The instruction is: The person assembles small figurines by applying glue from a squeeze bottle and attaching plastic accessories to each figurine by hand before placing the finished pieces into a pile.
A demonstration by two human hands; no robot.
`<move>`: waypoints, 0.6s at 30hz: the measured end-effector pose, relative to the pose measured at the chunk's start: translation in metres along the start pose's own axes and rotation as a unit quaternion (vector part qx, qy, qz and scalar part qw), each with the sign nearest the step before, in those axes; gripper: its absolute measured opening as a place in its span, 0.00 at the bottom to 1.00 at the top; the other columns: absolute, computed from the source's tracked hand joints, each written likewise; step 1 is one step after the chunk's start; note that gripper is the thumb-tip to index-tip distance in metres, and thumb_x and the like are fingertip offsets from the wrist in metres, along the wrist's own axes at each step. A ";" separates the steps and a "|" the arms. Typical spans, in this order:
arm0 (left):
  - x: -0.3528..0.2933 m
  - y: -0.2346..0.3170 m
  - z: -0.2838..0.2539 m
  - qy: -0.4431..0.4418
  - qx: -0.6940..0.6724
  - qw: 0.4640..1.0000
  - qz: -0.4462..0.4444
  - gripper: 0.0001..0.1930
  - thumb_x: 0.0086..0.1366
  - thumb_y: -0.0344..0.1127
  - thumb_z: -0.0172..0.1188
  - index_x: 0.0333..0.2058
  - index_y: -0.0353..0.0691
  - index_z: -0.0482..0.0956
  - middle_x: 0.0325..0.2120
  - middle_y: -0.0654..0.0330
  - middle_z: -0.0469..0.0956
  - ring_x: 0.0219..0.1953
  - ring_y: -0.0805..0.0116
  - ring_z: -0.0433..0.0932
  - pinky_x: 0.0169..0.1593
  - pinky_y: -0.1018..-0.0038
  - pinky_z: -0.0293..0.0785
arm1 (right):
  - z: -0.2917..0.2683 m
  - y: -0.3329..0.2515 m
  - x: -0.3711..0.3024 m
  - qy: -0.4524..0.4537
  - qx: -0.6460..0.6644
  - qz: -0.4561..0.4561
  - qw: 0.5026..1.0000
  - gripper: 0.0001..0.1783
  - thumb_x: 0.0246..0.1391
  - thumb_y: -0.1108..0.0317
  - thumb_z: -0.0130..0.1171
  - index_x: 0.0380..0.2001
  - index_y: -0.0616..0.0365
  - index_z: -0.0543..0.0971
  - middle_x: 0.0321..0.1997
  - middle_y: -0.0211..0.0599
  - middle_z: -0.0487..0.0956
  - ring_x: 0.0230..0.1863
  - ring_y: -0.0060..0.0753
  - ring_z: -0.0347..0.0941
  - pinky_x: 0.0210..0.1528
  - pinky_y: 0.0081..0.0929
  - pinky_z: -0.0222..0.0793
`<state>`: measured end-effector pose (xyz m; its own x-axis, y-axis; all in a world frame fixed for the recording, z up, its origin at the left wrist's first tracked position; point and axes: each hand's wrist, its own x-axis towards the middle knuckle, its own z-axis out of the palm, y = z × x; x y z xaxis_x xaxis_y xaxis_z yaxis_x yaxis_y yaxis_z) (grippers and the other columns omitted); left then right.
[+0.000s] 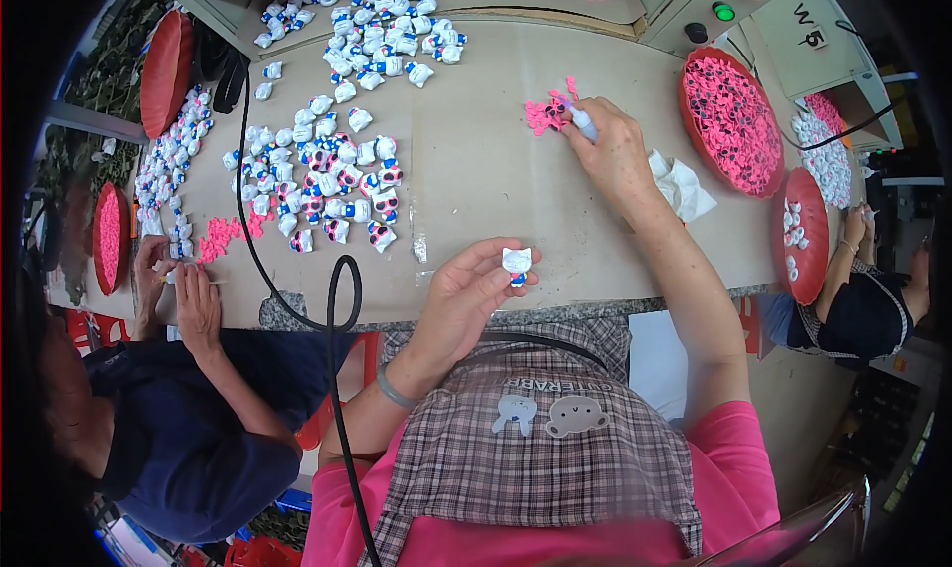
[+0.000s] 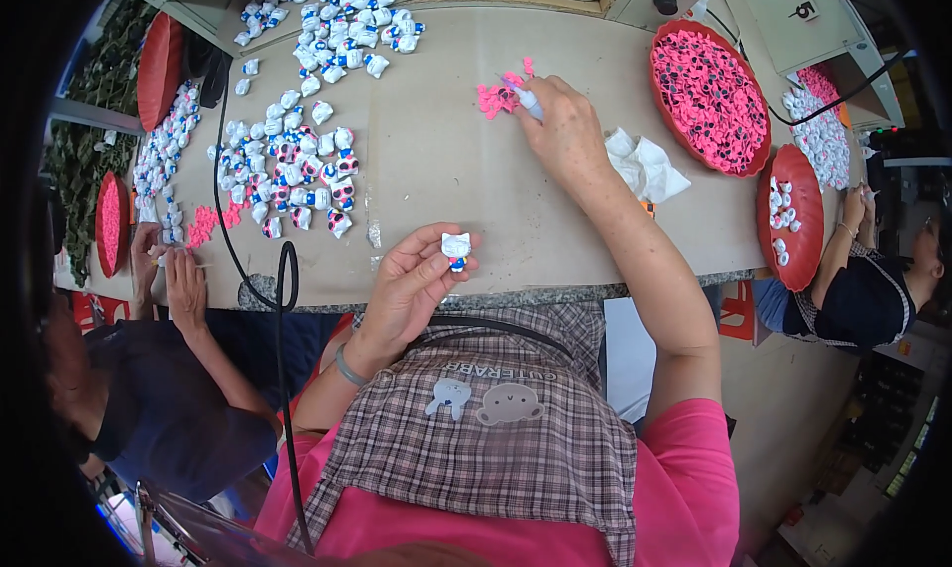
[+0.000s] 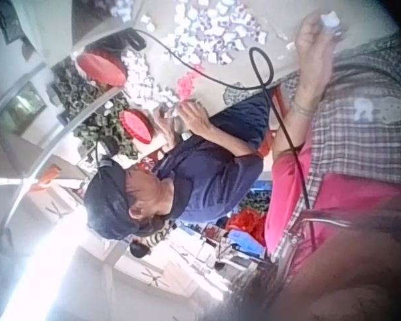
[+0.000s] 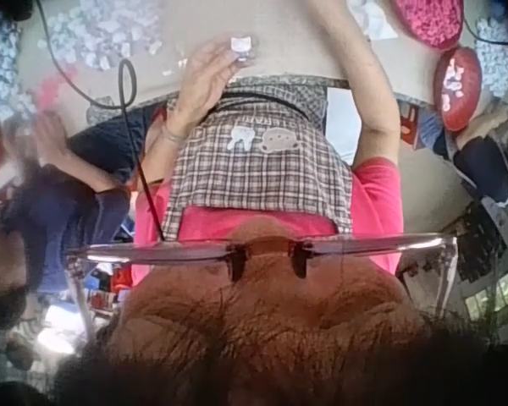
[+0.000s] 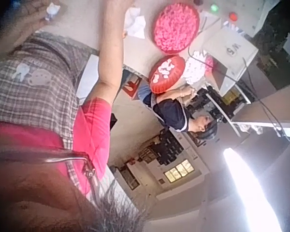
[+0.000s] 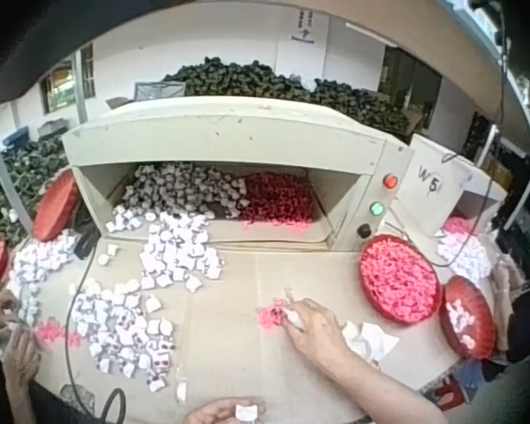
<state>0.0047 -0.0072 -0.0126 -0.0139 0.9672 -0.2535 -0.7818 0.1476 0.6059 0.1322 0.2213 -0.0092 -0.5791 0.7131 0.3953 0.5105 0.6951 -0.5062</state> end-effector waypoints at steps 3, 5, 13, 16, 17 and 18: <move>-0.002 0.001 0.000 0.006 -0.011 1.000 -0.005 0.17 0.66 0.27 0.52 0.53 0.34 0.68 0.50 0.46 0.73 0.45 0.66 0.77 0.51 0.73 0.73 | -0.005 0.002 -0.001 -0.009 0.032 0.044 0.998 0.11 0.48 0.71 0.62 0.37 0.61 0.78 0.29 0.38 0.79 0.27 0.40 0.75 0.32 0.33 0.70; 0.000 0.000 -0.002 0.004 -0.006 1.000 -0.007 0.17 0.66 0.27 0.51 0.53 0.34 0.68 0.50 0.47 0.73 0.46 0.66 0.77 0.51 0.72 0.73 | -0.022 -0.008 -0.002 -0.119 0.318 0.339 0.878 0.06 0.51 0.71 0.62 0.33 0.58 0.79 0.30 0.33 0.80 0.28 0.20 0.72 0.27 0.20 0.64; 0.000 -0.003 -0.002 0.004 0.010 1.000 0.012 0.17 0.67 0.30 0.51 0.53 0.34 0.69 0.49 0.49 0.75 0.46 0.66 0.76 0.50 0.72 0.71 | -0.043 -0.034 -0.038 -0.141 0.538 0.356 0.751 0.03 0.54 0.70 0.57 0.31 0.57 0.75 0.34 0.37 0.80 0.25 0.18 0.71 0.25 0.16 0.63; -0.001 -0.004 -0.002 0.000 0.009 1.000 0.018 0.17 0.66 0.29 0.52 0.53 0.34 0.69 0.49 0.47 0.74 0.46 0.66 0.76 0.51 0.72 0.71 | -0.045 -0.047 -0.051 -0.137 0.567 0.351 0.733 0.02 0.54 0.71 0.57 0.30 0.57 0.74 0.35 0.39 0.80 0.25 0.19 0.71 0.25 0.17 0.63; -0.001 -0.004 -0.002 -0.003 0.007 1.000 0.020 0.17 0.66 0.28 0.52 0.53 0.34 0.69 0.50 0.46 0.73 0.46 0.66 0.76 0.52 0.72 0.72 | -0.046 -0.049 -0.053 -0.130 0.575 0.357 0.724 0.02 0.54 0.72 0.56 0.29 0.57 0.74 0.35 0.40 0.80 0.24 0.19 0.71 0.25 0.17 0.64; -0.002 -0.004 -0.001 -0.002 0.008 1.000 0.019 0.17 0.66 0.28 0.52 0.53 0.34 0.69 0.50 0.46 0.73 0.46 0.66 0.76 0.52 0.72 0.72 | -0.045 -0.048 -0.056 -0.130 0.576 0.358 0.723 0.02 0.54 0.72 0.56 0.29 0.57 0.74 0.35 0.40 0.80 0.24 0.19 0.71 0.25 0.17 0.64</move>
<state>0.0071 -0.0101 -0.0155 -0.0400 0.9732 -0.2266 -0.7713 0.1141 0.6262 0.1688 0.1523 0.0273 -0.6043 0.7078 -0.3657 -0.0434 -0.4876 -0.8720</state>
